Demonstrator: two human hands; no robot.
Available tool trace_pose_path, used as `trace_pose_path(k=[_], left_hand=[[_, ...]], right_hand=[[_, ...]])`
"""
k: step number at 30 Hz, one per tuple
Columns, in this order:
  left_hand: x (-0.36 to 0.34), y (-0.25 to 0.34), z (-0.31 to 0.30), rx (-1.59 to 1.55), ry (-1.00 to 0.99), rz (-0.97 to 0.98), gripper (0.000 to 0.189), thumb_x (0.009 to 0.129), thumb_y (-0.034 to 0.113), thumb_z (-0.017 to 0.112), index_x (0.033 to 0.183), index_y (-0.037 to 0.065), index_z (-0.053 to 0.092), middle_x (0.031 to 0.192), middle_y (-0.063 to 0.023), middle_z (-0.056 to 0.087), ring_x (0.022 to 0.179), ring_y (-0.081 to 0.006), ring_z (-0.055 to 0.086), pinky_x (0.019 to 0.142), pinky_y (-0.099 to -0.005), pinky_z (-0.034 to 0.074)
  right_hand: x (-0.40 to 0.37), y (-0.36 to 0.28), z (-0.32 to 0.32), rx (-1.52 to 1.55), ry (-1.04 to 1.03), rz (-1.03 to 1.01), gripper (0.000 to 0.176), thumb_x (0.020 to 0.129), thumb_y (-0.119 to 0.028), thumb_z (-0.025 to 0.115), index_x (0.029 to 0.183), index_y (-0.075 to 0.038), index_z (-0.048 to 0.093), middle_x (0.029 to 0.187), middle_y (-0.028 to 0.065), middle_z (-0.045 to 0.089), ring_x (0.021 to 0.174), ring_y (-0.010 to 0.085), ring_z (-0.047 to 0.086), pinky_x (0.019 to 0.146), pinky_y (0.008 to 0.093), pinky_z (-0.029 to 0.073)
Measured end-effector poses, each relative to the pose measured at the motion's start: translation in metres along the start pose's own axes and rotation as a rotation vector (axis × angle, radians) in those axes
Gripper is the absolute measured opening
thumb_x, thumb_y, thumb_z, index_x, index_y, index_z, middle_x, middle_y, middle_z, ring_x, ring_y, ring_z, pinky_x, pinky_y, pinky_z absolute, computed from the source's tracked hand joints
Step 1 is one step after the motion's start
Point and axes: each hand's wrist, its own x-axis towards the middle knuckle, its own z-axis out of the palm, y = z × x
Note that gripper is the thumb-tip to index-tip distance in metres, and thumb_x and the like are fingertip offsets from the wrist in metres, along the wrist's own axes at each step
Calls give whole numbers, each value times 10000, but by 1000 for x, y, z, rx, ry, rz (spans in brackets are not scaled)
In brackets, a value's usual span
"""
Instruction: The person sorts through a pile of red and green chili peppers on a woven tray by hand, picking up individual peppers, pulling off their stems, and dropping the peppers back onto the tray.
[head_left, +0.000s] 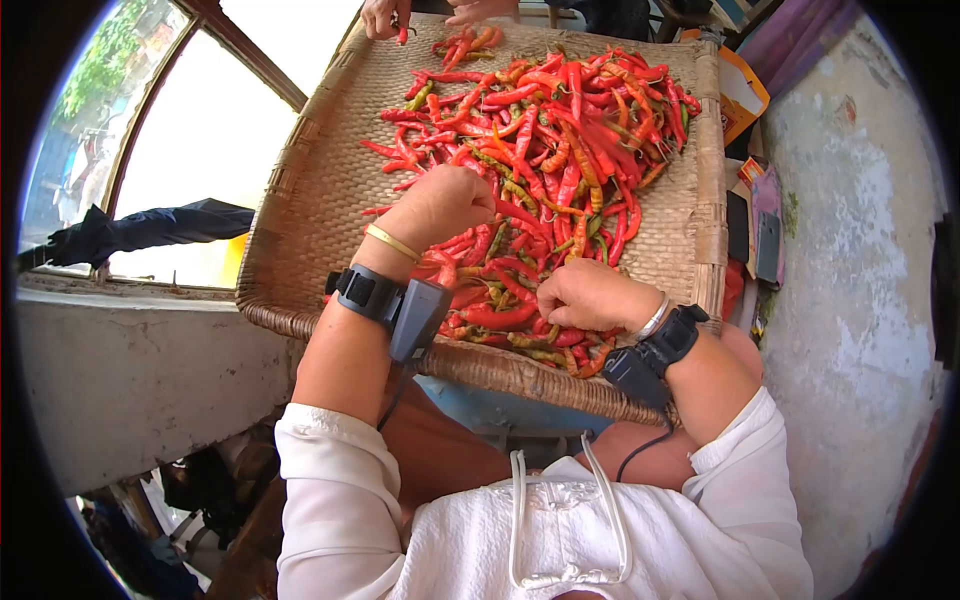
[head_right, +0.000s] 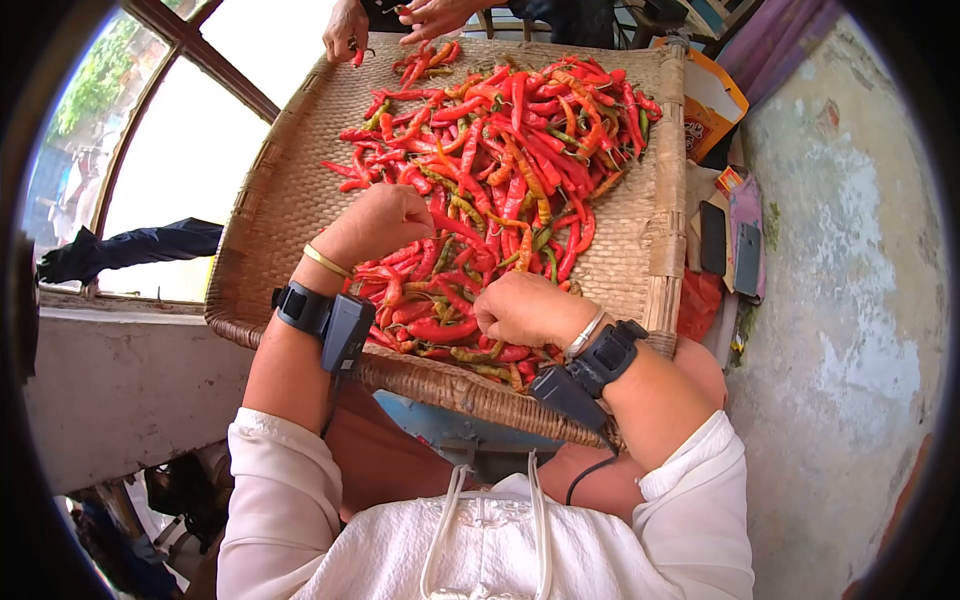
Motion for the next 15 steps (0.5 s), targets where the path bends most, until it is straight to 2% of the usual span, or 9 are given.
trace_pose_path(k=[1,3,4,6,7,8,9,11,15], left_hand=[[-2,-6,-4,-1,-2,1,143,682,84,598,813,38,630,805,-111,603,717,-264,578,632,-339,464],[-3,-15,-14,-98,303,127,179,718,54,599,895,38,627,849,-86,607,683,-189,574,604,-293,467],[-5,-14,-17,-97,302,125,179,718,54,599,895,38,627,849,-86,607,683,-189,574,604,-293,467],[-6,-10,-25,-143,677,-86,229,779,62,588,1006,33,596,896,-53,598,676,-106,540,596,-231,459],[-7,-8,-24,-143,675,-86,229,779,62,588,1006,33,596,896,-53,598,676,-106,540,596,-231,459],[-9,-3,-21,-186,556,29,252,803,92,580,1049,36,576,920,-46,590,684,-85,527,597,-212,453],[-10,4,-18,-227,435,144,277,828,122,571,1092,39,556,944,-39,583,692,-64,513,599,-192,447],[-21,33,-17,-654,-10,-62,317,830,214,587,1093,41,553,818,-13,570,618,-52,504,538,-194,439],[-23,55,0,-635,-137,32,305,821,241,599,1035,27,566,686,14,542,571,-50,489,509,-200,425]], right_hand=[[-1,0,-1,51,35,-29,86,676,-113,599,745,-66,620,718,110,609,697,265,593,631,353,456],[0,4,1,97,96,-90,85,668,-84,589,742,-51,614,707,114,608,684,251,596,633,336,457],[1,4,0,194,116,-133,87,676,-73,587,754,-40,609,686,100,605,667,213,595,611,315,459],[0,0,-4,295,138,-175,90,685,-61,585,766,-29,605,665,85,601,650,174,593,589,295,460],[-2,-6,-9,517,114,-44,97,710,-52,578,800,-22,597,668,55,589,628,130,568,553,265,451],[-2,-9,-12,734,89,90,104,735,-42,571,833,-14,590,670,25,577,606,85,543,517,235,441],[-2,-8,-14,735,91,90,104,735,-42,571,833,-14,590,670,25,577,606,85,543,517,235,441],[-1,-5,-15,1035,162,7,110,782,-35,554,889,-17,570,700,-16,543,559,39,485,466,185,407],[-1,-2,-17,1173,262,-33,91,798,-25,546,888,-22,561,724,0,557,505,35,466,442,161,381]])
